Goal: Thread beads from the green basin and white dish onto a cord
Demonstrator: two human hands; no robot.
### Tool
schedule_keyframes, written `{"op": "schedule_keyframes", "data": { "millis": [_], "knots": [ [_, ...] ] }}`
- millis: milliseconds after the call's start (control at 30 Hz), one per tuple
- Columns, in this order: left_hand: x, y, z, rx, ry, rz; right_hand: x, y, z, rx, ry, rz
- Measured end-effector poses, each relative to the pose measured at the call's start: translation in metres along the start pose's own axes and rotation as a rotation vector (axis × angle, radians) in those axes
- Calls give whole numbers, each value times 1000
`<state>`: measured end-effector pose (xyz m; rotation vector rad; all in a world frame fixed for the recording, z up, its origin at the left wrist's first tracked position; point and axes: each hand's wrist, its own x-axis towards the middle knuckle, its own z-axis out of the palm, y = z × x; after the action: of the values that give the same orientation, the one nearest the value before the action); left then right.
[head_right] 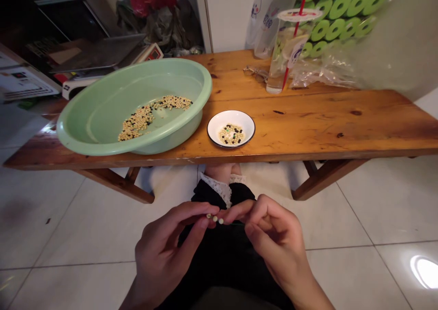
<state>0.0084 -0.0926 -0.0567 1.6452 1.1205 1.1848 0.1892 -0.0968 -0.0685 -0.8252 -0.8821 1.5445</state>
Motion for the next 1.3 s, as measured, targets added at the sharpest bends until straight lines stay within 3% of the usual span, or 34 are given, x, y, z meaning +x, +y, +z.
{"op": "schedule_keyframes", "data": {
  "millis": [167, 400, 700, 900, 1033, 1300],
  "knots": [
    [-2, 4, -1, 152, -20, 66, 0, -1, -3, -32, 9, -11],
    [7, 11, -5, 277, -124, 159, 6, -9, -13, -39, -121, -18],
    [8, 12, -4, 380, -158, 332, 1, -14, -1, 76, 54, 114],
    [15, 14, -5, 490, -260, 416, -1, -10, -2, -162, 151, 65],
    [19, 15, -7, 524, -296, 346, 2, -6, -7, -303, 153, 76],
    [23, 4, -14, 517, -149, 251, 16, 0, -20, -353, -2, 94]
  ]
}}
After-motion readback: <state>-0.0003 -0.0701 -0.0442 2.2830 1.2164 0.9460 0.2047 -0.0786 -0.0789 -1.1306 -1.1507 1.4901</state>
